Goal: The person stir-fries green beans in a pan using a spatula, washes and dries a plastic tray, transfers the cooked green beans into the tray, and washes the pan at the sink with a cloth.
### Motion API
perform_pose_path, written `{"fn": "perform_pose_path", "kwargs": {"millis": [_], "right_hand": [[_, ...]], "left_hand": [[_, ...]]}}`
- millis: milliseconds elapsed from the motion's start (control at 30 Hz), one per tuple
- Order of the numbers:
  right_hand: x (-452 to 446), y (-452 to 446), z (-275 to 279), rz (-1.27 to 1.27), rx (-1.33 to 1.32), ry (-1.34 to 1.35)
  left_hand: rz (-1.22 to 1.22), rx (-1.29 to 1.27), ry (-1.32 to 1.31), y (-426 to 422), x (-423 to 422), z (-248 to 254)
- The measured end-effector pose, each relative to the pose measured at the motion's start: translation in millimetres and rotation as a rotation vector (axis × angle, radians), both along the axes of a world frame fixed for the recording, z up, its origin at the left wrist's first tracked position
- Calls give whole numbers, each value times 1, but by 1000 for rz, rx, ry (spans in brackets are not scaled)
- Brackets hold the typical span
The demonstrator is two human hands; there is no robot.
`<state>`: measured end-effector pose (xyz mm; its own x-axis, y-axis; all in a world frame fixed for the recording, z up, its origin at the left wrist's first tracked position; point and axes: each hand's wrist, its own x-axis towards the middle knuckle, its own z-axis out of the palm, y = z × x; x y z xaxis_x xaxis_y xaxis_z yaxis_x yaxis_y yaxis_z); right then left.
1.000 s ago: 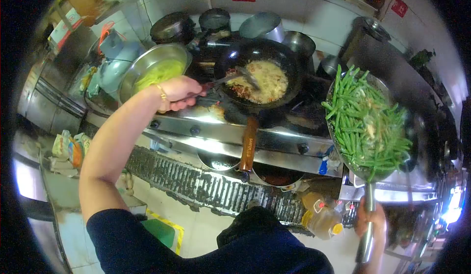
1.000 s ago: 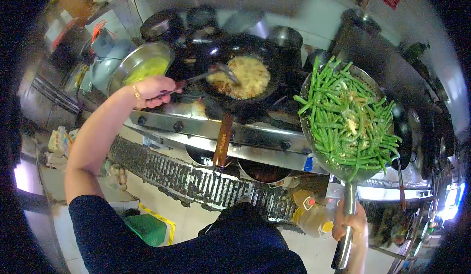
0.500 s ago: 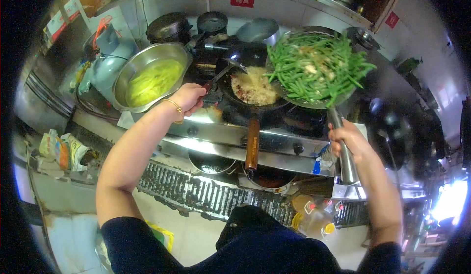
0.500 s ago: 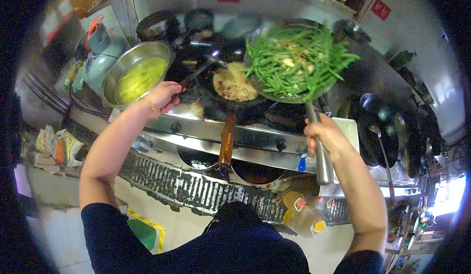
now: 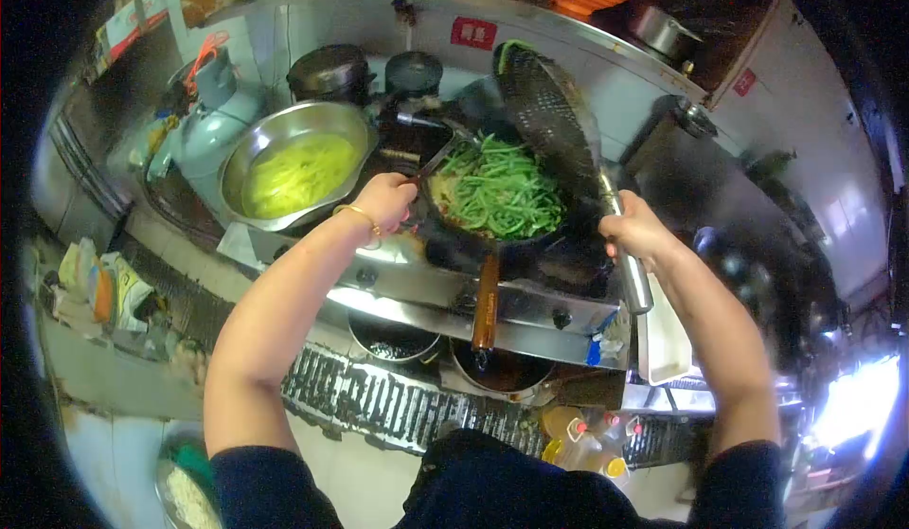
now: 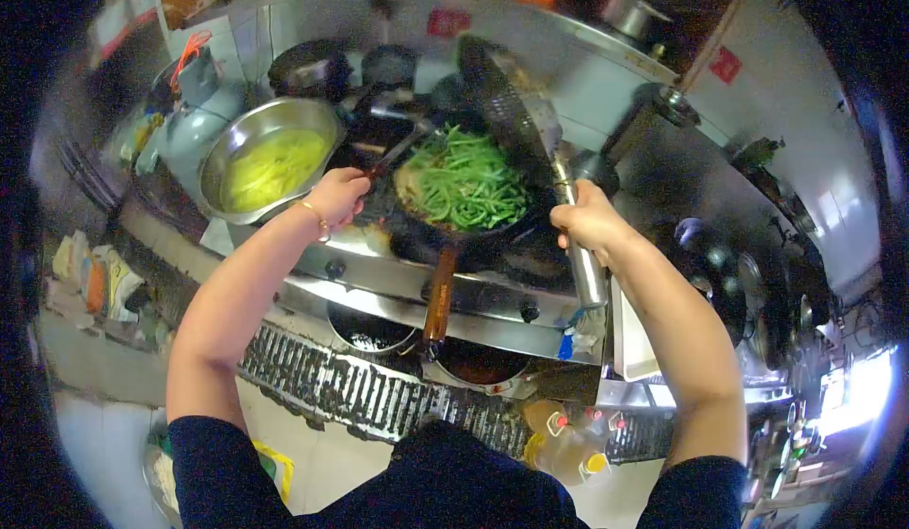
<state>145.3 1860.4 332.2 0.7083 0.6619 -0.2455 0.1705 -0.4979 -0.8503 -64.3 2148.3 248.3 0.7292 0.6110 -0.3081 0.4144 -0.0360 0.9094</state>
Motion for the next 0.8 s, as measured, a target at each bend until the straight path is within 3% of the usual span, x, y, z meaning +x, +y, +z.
{"fn": "perform_pose_path", "kwargs": {"millis": [100,300,433,633,733,800], "right_hand": [[-9,-3,2,38,22,-44],[-6,-25,1,81,-14,-397],[23,-20,0,71,-218,-788],[48,-20,-4,-135,-484,-901],[58,-40,-3,-177,-502,-888],[59,-62,-16,-219,-419,-816]], "left_hand": [[-9,12,-38,-2,-7,12],[54,44,-70,-7,-15,16],[76,84,19,-18,-26,24],[54,156,174,-28,-29,31],[-23,324,210,-26,-17,24],[-78,841,231,-9,-11,5]]}}
